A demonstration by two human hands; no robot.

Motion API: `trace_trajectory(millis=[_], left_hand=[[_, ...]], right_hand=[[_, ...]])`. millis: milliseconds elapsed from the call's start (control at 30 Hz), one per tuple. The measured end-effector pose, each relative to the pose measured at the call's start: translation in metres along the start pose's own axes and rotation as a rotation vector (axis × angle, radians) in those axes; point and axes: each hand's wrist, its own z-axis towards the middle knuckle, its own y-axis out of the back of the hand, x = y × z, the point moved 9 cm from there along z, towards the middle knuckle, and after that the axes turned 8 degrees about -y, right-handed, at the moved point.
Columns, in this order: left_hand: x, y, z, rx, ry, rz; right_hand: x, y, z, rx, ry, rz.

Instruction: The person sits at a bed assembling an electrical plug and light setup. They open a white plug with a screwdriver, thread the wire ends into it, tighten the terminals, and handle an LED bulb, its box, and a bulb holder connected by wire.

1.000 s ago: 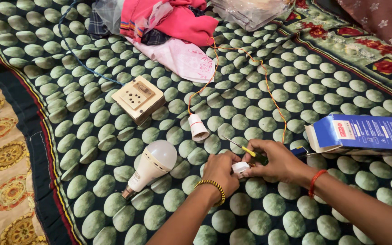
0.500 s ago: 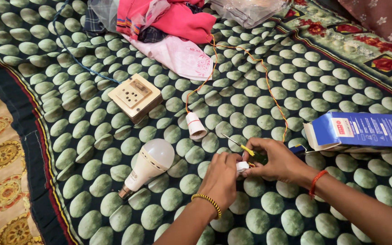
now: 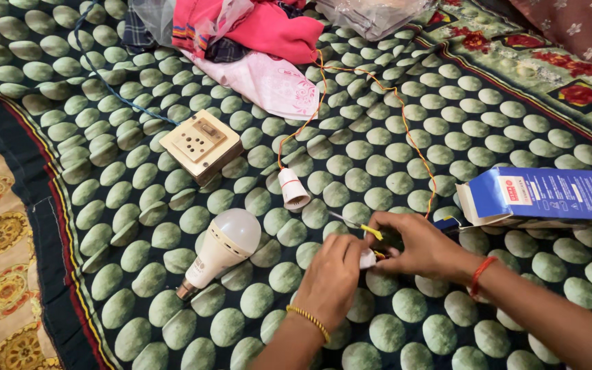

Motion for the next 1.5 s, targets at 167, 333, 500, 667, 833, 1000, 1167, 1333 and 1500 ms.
trace_trajectory(millis=[167,333,500,667,833,1000,1167,1333,1500], left_hand=[[-0.014,0.015,-0.004,-0.081,-0.07,-0.031],[-0.016,0.019,-0.016,0.01,-0.108,-0.178],[-0.007,0.02,-0.021,-0.076,0.064,-0.222],[0.03,0.004,-0.016,0.048,0.473,-0.412],[0.033,0.003,-0.007,0.141,0.546,-0.334],[0.03,0.005,0.005,0.272,0.437,-0.131],[0.031,-0.003,0.007,0.394,0.491,-0.055],[0.027,-0.007,0.005,0.386,0.537,-0.06],[0.029,-0.007,0.005,0.375,0.565,-0.084]], right_hand=[[-0.007,0.003,-0.002,0.087,-0.019,-0.04],[-0.006,0.019,0.002,0.098,0.031,-0.041],[-0.023,0.022,-0.007,0.388,-0.323,0.048],[-0.009,0.04,-0.02,0.446,-0.441,0.027],[-0.003,0.049,-0.025,0.475,-0.477,-0.004],[-0.002,0.045,-0.029,0.518,-0.48,0.019],[0.012,0.044,-0.025,0.461,-0.421,-0.172],[0.036,0.046,-0.028,0.389,-0.367,-0.262],[0.052,0.041,-0.032,0.356,-0.354,-0.364]])
